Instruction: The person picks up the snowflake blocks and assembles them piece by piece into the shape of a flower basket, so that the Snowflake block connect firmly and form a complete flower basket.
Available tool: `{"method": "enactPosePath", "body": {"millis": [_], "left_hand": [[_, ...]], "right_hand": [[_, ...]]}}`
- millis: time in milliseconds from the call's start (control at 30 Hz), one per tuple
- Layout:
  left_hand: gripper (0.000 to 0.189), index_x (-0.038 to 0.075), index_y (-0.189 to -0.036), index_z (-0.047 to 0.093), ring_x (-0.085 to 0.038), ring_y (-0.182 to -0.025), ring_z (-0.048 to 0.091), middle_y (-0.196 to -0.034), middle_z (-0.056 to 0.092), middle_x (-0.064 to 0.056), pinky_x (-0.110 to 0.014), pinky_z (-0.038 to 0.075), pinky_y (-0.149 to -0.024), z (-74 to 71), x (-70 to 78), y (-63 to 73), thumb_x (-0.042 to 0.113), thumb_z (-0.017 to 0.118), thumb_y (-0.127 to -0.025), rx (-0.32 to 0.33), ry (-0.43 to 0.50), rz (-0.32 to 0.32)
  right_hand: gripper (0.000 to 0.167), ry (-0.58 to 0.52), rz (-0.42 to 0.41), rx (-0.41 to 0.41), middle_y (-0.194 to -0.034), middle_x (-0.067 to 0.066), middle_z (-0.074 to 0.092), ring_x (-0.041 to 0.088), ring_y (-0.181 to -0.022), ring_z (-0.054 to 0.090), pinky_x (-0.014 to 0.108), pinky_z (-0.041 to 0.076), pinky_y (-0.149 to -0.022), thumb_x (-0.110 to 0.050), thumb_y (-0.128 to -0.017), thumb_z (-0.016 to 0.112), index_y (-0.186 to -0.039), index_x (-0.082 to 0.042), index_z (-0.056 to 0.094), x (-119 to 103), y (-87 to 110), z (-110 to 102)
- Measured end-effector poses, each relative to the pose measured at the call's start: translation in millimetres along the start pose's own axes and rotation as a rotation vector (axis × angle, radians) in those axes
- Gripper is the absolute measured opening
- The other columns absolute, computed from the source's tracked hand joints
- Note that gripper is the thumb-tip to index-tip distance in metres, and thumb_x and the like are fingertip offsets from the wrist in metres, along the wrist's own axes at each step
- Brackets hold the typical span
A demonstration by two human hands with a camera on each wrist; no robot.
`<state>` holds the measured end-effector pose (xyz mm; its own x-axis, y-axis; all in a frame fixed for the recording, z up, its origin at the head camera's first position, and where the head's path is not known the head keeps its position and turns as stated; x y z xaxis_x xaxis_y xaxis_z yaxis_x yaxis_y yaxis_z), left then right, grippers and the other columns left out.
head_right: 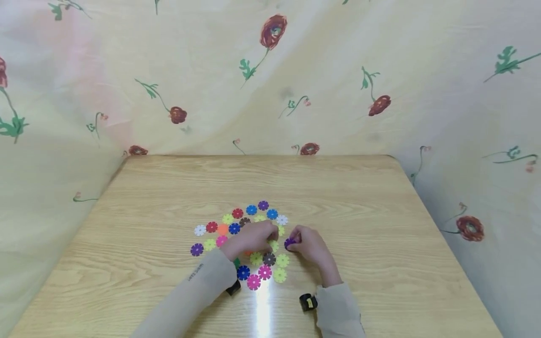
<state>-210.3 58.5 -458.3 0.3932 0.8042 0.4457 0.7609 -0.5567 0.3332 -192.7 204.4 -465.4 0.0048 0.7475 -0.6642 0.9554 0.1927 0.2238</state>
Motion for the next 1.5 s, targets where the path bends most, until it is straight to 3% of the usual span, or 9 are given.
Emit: {"method": "enactPosePath", "body": {"millis": [200, 333, 567, 733, 867, 1000, 1133, 1367, 1500], "left_hand": [[0.021, 0.018, -0.092, 0.057, -0.009, -0.073, 0.051, -0.083, 0.055, 0.007, -0.020, 0.044, -0.064, -1.5, -7.4, 2.3, 0.021, 0.076, -0.083, 0.010, 0.045, 0.009], [0.016, 0.017, -0.092, 0.057, -0.010, -0.075, 0.050, -0.083, 0.055, 0.005, -0.019, 0.044, -0.065, -5.2, -19.9, 5.0, 0.015, 0.072, -0.087, 0.042, 0.250, 0.024], [0.009, 0.004, -0.094, 0.058, -0.013, -0.068, 0.059, -0.082, 0.061, -0.006, -0.026, 0.054, -0.062, -22.7, -47.0, 18.7, 0.011, 0.064, -0.093, 0.170, 0.724, 0.080], [0.014, -0.004, -0.100, 0.056, -0.011, -0.061, 0.062, -0.086, 0.066, -0.025, -0.030, 0.059, -0.060, -28.5, -58.5, 33.8, 0.008, 0.060, -0.095, 0.212, 0.899, 0.078], [0.032, -0.007, -0.121, 0.056, -0.009, -0.062, 0.064, -0.095, 0.067, -0.029, -0.030, 0.060, -0.064, -31.5, -63.5, 44.4, 0.007, 0.062, -0.093, 0.240, 0.970, 0.039], [0.037, -0.002, -0.128, 0.057, -0.010, -0.063, 0.064, -0.087, 0.067, -0.019, -0.033, 0.060, -0.067, -40.9, -65.0, 54.8, 0.008, 0.064, -0.092, 0.299, 1.014, 0.024], [0.033, 0.003, -0.126, 0.061, -0.013, -0.063, 0.062, -0.080, 0.064, -0.007, -0.034, 0.060, -0.067, -56.1, -64.1, 62.7, 0.009, 0.063, -0.093, 0.366, 1.012, 0.068], [0.024, 0.006, -0.121, 0.060, -0.013, -0.057, 0.062, -0.089, 0.063, -0.029, -0.030, 0.059, -0.058, -73.7, -58.2, 67.0, 0.013, 0.055, -0.099, 0.387, 1.034, 0.160], [0.024, 0.005, -0.123, 0.053, -0.011, -0.050, 0.056, -0.074, 0.062, -0.018, -0.024, 0.052, -0.049, -74.5, -54.3, 69.1, 0.015, 0.048, -0.102, 0.356, 1.061, 0.202]], "right_hand": [[0.010, 0.031, -0.008, -0.005, -0.081, 0.005, 0.060, 0.016, -0.075, 0.052, 0.027, 0.042, -0.068, -0.008, -0.083, 0.073, -0.091, -0.006, 0.066, -2, -2.6, -2], [0.006, 0.013, -0.028, 0.012, -0.080, 0.003, 0.061, 0.015, -0.075, 0.052, 0.026, 0.043, -0.067, -0.012, -0.085, 0.072, -0.089, -0.009, 0.068, -3, -3.8, -5], [0.016, -0.360, -0.062, 0.012, -0.092, 0.016, 0.066, 0.019, -0.079, 0.063, 0.030, 0.059, -0.067, -0.008, -0.092, 0.064, -0.103, 0.004, 0.065, -17, -6.9, -6], [0.020, -0.532, -0.096, -0.005, -0.097, 0.017, 0.064, 0.026, -0.087, 0.066, 0.037, 0.061, -0.073, -0.006, -0.096, 0.058, -0.109, 0.009, 0.060, -37, -9.2, -3], [0.021, -0.558, -0.137, -0.015, -0.102, 0.020, 0.064, 0.033, -0.093, 0.067, 0.038, 0.061, -0.074, -0.006, -0.096, 0.057, -0.111, 0.008, 0.060, -51, -11.8, 0], [0.023, -0.582, -0.184, -0.029, -0.108, 0.026, 0.062, 0.040, -0.098, 0.066, 0.037, 0.060, -0.074, -0.006, -0.096, 0.058, -0.113, 0.009, 0.060, -61, -16.9, 4], [0.025, -0.605, -0.224, 0.016, -0.107, 0.025, 0.062, 0.034, -0.094, 0.066, 0.035, 0.061, -0.074, -0.005, -0.095, 0.058, -0.116, 0.008, 0.060, -72, -22.3, 1], [0.023, -0.624, -0.283, 0.132, -0.102, 0.026, 0.063, 0.009, -0.080, 0.068, 0.028, 0.060, -0.071, -0.010, -0.096, 0.059, -0.111, 0.007, 0.062, -92, -25.9, -14], [0.021, -0.563, -0.298, 0.155, -0.103, 0.025, 0.066, 0.013, -0.085, 0.068, 0.026, 0.060, -0.071, -0.009, -0.095, 0.060, -0.111, 0.004, 0.064, -100, -25.2, -14]]}}
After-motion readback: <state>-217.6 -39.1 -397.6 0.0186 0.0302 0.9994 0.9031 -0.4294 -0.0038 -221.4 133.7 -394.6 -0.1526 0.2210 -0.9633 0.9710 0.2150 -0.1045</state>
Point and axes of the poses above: each hand's wrist, its own y-axis away from the middle knuckle, its own z-axis out of the palm, x = y × z, the point moved 5 cm from there along -y, towards the middle knuckle
